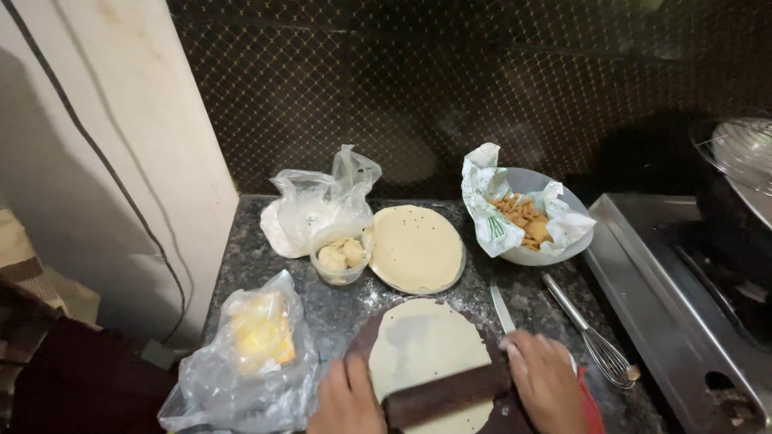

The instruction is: Rolling out dough into thin disks using a rolling pin on a circular board.

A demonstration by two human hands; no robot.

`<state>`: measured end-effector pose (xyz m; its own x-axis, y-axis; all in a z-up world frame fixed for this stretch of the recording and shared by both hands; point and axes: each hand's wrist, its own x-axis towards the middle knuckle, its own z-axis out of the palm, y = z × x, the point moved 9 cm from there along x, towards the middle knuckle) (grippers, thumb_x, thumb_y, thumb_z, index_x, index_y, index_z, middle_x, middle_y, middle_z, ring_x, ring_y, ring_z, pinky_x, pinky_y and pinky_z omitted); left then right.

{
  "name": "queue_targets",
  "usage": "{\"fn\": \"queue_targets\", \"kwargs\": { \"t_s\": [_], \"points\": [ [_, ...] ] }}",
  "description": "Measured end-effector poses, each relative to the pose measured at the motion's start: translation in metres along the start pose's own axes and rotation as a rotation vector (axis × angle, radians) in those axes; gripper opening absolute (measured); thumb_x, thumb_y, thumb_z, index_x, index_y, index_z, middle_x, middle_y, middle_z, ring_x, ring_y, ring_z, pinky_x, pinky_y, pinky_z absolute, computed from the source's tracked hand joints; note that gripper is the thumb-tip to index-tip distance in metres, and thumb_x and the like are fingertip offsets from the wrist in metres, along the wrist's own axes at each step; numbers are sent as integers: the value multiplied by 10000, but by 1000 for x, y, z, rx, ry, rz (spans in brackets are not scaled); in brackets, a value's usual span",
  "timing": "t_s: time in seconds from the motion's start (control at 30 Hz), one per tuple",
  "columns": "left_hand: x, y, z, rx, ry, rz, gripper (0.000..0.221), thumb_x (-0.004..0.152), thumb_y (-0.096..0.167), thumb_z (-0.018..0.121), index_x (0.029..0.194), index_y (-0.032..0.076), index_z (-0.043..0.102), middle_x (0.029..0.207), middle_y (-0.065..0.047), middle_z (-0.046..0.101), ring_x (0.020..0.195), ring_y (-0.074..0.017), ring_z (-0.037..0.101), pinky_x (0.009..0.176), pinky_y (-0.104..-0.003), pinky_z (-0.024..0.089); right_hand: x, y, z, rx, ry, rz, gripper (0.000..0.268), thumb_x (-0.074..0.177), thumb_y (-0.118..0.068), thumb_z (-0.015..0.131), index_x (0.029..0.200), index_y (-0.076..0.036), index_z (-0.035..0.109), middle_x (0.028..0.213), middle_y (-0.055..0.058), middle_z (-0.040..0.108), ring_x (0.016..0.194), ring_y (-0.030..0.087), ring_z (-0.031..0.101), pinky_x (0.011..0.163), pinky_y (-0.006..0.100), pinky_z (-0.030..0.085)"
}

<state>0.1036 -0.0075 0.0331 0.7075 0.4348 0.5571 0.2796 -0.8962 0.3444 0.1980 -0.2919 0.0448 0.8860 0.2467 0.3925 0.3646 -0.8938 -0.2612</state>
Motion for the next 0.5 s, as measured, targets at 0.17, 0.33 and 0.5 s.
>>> {"fn": "queue_targets", "kwargs": {
  "t_s": [0.17,0.33,0.5],
  "points": [
    [-106,-48,138,4,-205,68,304,891,152,624,1182,204,694,723,-110,614,602,-321,633,504,-547,510,-18,-5,-14,39,-93,-26,210,940,-253,522,1076,-160,652,914,118,712,940,350,653,935,490,444],
    [-77,-77,116,-220,-297,-220,225,857,199,609,1076,250,616,713,-118,672,622,-380,683,592,-566,522,-1,-19,-13,29,-254,209,283,900,-314,573,1125,-166,663,1004,94,753,956,375,628,895,460,456],
    [16,-67,35,-118,-579,-203,370,919,223,553,1276,183,463,928,-181,707,804,-422,716,702,-582,526,47,-58,8,104,-135,3,232,963,-309,549,1041,-106,630,947,142,727,938,372,646,892,475,440]
  ]
}}
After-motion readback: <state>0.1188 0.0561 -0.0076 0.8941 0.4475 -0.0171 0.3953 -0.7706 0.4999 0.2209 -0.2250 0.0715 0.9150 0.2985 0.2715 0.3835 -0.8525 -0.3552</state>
